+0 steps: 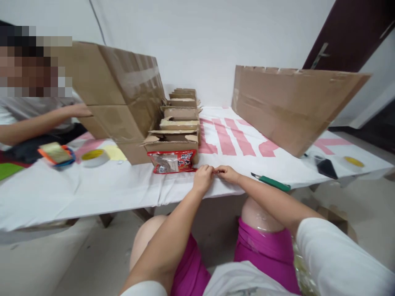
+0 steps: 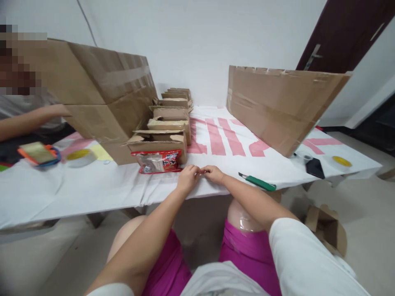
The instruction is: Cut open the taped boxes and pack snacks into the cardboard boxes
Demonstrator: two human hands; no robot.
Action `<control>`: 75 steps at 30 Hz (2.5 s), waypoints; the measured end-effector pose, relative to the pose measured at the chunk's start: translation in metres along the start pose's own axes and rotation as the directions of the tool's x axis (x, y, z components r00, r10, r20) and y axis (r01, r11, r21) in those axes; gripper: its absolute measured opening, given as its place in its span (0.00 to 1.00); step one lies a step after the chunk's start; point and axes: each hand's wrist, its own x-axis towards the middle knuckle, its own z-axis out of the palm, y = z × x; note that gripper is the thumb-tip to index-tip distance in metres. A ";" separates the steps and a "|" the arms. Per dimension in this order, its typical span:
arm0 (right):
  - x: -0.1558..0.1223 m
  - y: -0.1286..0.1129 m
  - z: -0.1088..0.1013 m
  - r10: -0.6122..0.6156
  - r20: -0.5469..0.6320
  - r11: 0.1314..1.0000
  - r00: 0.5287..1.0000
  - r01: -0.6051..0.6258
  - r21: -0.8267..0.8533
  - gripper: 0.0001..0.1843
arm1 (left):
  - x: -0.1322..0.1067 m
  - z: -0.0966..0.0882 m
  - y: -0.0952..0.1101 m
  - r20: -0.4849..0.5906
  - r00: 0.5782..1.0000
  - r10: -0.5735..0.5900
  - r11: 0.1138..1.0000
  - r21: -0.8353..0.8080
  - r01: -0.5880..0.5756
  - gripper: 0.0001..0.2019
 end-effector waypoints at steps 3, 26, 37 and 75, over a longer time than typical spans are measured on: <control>-0.009 -0.008 -0.004 0.026 0.034 1.000 0.999 -0.026 0.006 0.17 | 0.004 -0.001 0.006 0.013 1.000 0.020 1.000 -0.019 -0.020 0.06; -0.237 -0.035 -0.049 0.136 -0.003 0.889 0.991 -0.123 -0.441 0.08 | -0.084 0.012 0.120 0.693 0.501 0.519 0.852 -0.469 -0.234 0.17; -0.272 -0.023 -0.060 0.392 -0.343 0.908 0.854 -0.420 -0.007 0.16 | -0.083 0.038 0.113 0.677 0.666 0.312 0.768 -0.593 0.243 0.04; -0.237 0.001 -0.035 0.541 -0.051 0.628 0.839 -0.363 0.688 0.19 | -0.050 0.062 0.124 0.728 0.622 0.288 0.096 -0.668 0.738 0.30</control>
